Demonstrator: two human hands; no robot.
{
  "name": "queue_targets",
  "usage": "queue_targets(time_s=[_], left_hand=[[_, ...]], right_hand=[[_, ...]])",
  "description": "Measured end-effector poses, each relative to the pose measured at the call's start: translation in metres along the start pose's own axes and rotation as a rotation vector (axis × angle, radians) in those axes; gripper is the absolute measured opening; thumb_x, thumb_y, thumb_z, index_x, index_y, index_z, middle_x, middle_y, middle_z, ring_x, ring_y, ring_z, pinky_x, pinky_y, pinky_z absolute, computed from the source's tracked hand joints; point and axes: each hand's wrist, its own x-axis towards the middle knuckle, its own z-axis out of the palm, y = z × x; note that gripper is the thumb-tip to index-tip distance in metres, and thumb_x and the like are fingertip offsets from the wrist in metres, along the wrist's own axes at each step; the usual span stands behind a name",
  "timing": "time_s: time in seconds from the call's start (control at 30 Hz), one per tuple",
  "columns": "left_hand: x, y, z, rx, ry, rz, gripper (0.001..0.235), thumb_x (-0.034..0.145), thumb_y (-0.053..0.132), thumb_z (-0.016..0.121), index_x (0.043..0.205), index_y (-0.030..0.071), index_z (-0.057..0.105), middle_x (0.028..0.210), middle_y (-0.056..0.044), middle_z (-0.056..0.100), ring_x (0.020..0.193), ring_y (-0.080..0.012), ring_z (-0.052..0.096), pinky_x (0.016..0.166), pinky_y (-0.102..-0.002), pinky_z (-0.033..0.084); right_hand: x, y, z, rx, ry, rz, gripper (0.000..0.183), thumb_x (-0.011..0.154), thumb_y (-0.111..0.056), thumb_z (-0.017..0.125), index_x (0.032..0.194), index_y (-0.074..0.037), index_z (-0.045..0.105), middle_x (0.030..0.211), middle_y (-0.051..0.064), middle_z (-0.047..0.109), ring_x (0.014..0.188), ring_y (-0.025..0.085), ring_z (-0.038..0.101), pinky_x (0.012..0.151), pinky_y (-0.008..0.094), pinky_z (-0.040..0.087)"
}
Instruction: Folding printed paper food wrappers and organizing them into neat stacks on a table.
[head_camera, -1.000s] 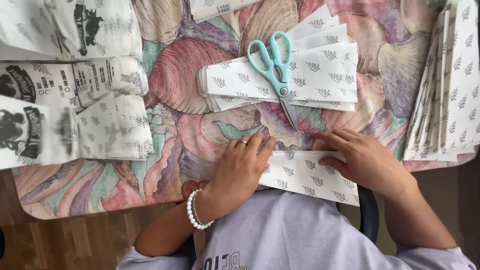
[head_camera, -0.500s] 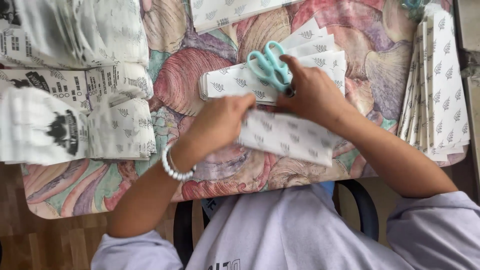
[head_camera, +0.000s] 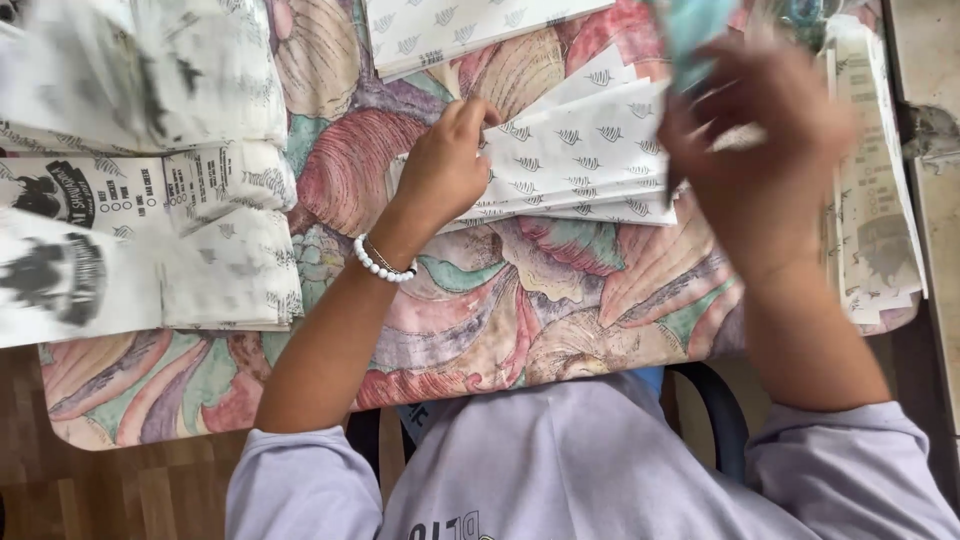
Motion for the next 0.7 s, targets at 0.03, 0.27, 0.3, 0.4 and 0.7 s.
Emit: queue_targets(time_s=[0.03,0.27,0.3,0.4,0.7], left_hand=[[0.000,0.001,0.000,0.001,-0.001,0.004,0.042,0.084,-0.008,0.064,0.123,0.005,0.055,0.108,-0.017,0.060,0.097,-0.0455,0.070,0.083,-0.060,0.056],[-0.011,0.031,-0.009,0.114,0.015,-0.039,0.044,0.084,-0.008,0.068,0.121,0.001,0.047,0.116,-0.022,0.053,0.098,-0.0497,0.069,0.079,-0.062,0.059],[-0.012,0.037,-0.013,0.125,0.048,-0.025,0.046,0.084,-0.011,0.068,0.122,-0.001,0.045,0.117,-0.024,0.051,0.099,-0.0516,0.068,0.078,-0.063,0.059],[-0.018,0.035,0.000,0.205,0.094,0.006,0.029,0.088,-0.013,0.063,0.112,-0.001,0.053,0.109,-0.023,0.054,0.084,-0.0402,0.072,0.067,-0.051,0.062],[-0.021,0.017,0.020,0.423,0.053,0.138,0.038,0.092,-0.005,0.065,0.127,0.012,0.068,0.106,-0.017,0.053,0.070,-0.0175,0.054,0.056,-0.025,0.052]], right_hand=[[-0.010,-0.008,0.023,-0.003,0.004,0.000,0.027,0.099,0.027,0.081,0.122,0.018,0.074,0.096,0.024,0.064,0.072,0.038,0.071,0.056,0.044,0.059],[-0.060,-0.017,0.096,-0.282,-0.391,0.073,0.021,0.096,-0.013,0.069,0.114,-0.003,0.068,0.083,0.018,0.063,0.061,0.036,0.071,0.049,0.046,0.059],[-0.057,-0.015,0.094,-0.310,-0.394,0.014,0.020,0.099,-0.015,0.067,0.115,-0.003,0.066,0.084,0.018,0.062,0.063,0.036,0.071,0.051,0.045,0.059],[-0.061,-0.009,0.091,-0.364,-0.362,0.026,0.011,0.095,-0.008,0.070,0.105,-0.005,0.066,0.090,0.015,0.064,0.067,0.031,0.072,0.051,0.041,0.059],[-0.010,0.014,0.050,-0.060,-0.460,0.555,0.036,0.091,0.011,0.072,0.126,0.003,0.068,0.083,0.013,0.077,0.058,0.012,0.069,0.052,0.019,0.065]])
